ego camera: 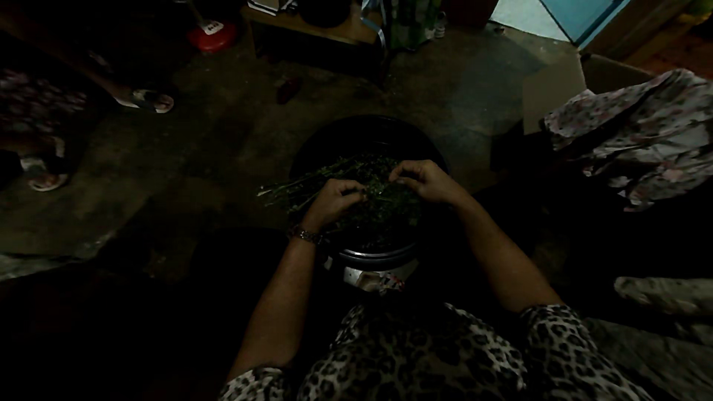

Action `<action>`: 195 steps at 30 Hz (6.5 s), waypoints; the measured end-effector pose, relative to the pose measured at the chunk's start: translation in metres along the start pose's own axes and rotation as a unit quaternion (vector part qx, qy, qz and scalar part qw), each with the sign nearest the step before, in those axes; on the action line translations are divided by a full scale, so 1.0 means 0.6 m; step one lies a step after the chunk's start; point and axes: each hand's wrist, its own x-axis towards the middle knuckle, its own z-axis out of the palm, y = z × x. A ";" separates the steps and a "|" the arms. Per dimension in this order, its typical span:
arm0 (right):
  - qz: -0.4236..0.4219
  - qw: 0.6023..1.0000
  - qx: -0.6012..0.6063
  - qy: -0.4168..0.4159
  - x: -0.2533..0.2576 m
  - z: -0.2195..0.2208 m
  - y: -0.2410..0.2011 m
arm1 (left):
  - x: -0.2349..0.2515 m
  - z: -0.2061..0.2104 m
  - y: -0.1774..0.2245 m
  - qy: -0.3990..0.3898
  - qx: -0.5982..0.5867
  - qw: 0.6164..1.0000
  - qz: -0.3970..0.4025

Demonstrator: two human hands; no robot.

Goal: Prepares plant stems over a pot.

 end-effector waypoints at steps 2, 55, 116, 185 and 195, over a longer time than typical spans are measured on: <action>-0.027 0.998 -0.059 0.013 0.001 0.000 0.007 | 0.001 -0.001 0.001 0.005 -0.003 1.000 -0.005; 0.122 0.989 0.077 0.039 0.006 -0.013 -0.009 | 0.010 -0.013 -0.005 -0.008 0.027 0.999 -0.037; 0.170 0.973 0.033 0.154 -0.002 -0.050 0.002 | 0.022 -0.026 -0.022 0.167 -0.133 0.972 -0.097; 0.071 0.990 0.116 0.035 0.009 0.016 -0.016 | 0.006 0.014 0.005 0.048 -0.093 0.993 -0.049; 0.085 0.989 0.100 0.065 0.001 -0.023 -0.009 | 0.016 -0.001 -0.017 0.083 -0.124 0.988 -0.031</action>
